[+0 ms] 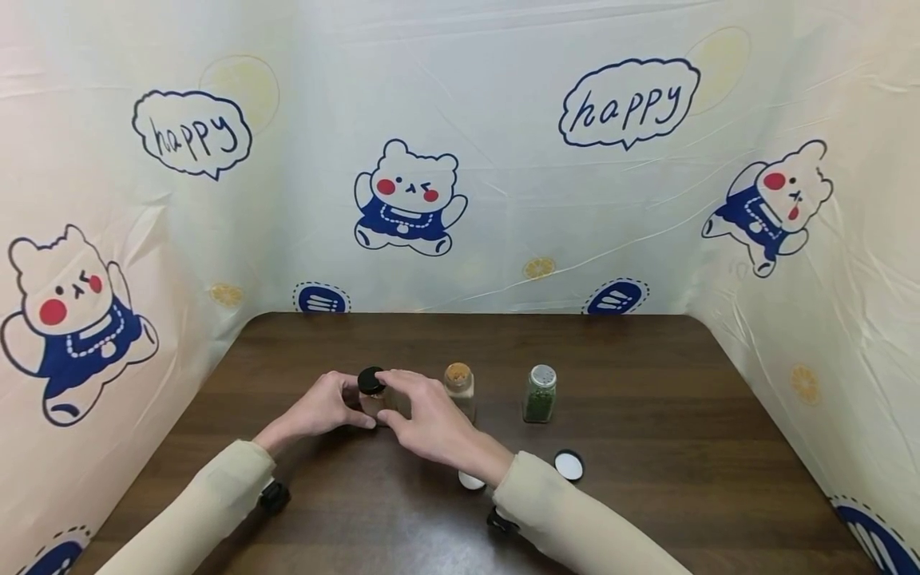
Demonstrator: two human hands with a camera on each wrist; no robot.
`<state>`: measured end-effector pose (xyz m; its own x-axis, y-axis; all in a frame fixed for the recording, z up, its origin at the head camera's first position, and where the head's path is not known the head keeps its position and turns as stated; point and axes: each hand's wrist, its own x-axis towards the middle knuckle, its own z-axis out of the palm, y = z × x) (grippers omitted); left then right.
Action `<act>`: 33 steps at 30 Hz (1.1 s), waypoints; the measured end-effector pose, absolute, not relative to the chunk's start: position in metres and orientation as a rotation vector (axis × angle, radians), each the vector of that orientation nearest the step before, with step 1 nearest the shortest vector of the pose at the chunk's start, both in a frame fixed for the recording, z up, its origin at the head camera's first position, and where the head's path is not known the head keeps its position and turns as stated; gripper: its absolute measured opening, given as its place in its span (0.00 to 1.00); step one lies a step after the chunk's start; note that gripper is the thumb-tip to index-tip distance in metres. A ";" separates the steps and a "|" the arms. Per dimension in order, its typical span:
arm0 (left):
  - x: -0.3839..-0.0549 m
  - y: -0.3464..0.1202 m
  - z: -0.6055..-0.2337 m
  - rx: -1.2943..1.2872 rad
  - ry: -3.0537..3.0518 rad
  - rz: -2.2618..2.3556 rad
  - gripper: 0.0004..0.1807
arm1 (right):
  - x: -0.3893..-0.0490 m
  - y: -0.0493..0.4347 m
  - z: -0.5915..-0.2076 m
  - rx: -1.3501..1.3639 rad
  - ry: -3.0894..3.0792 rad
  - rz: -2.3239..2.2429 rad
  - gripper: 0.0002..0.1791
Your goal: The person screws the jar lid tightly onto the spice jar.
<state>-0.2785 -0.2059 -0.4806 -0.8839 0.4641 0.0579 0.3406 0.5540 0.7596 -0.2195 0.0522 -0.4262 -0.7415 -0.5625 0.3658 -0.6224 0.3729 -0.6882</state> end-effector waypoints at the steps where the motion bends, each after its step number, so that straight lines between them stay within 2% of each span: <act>1: -0.278 -0.206 -0.480 0.682 2.636 1.232 0.21 | -0.219 0.053 -0.426 1.099 -2.551 1.328 0.28; 7: -0.276 -0.207 -0.477 0.713 2.654 1.183 0.28 | -0.213 0.059 -0.428 1.091 -2.558 1.344 0.28; 12: -0.272 -0.210 -0.470 0.715 2.667 1.217 0.39 | -0.209 0.065 -0.429 1.092 -2.530 1.348 0.28; 15: -0.269 -0.213 -0.464 0.666 2.688 1.232 0.43 | -0.208 0.069 -0.431 1.083 -2.533 1.357 0.27; 23: -0.260 -0.217 -0.449 0.558 2.750 1.188 0.32 | -0.203 0.073 -0.436 1.047 -2.527 1.349 0.24; 33: -0.239 -0.220 -0.433 0.559 2.844 1.195 0.14 | -0.195 0.085 -0.440 1.030 -2.503 1.379 0.22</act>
<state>-0.2392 -0.2198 -0.4332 -0.9363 0.3261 0.1302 0.3213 0.6459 0.6925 -0.1951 0.0854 -0.4396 -0.7653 -0.5105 0.3921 -0.6042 0.3597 -0.7110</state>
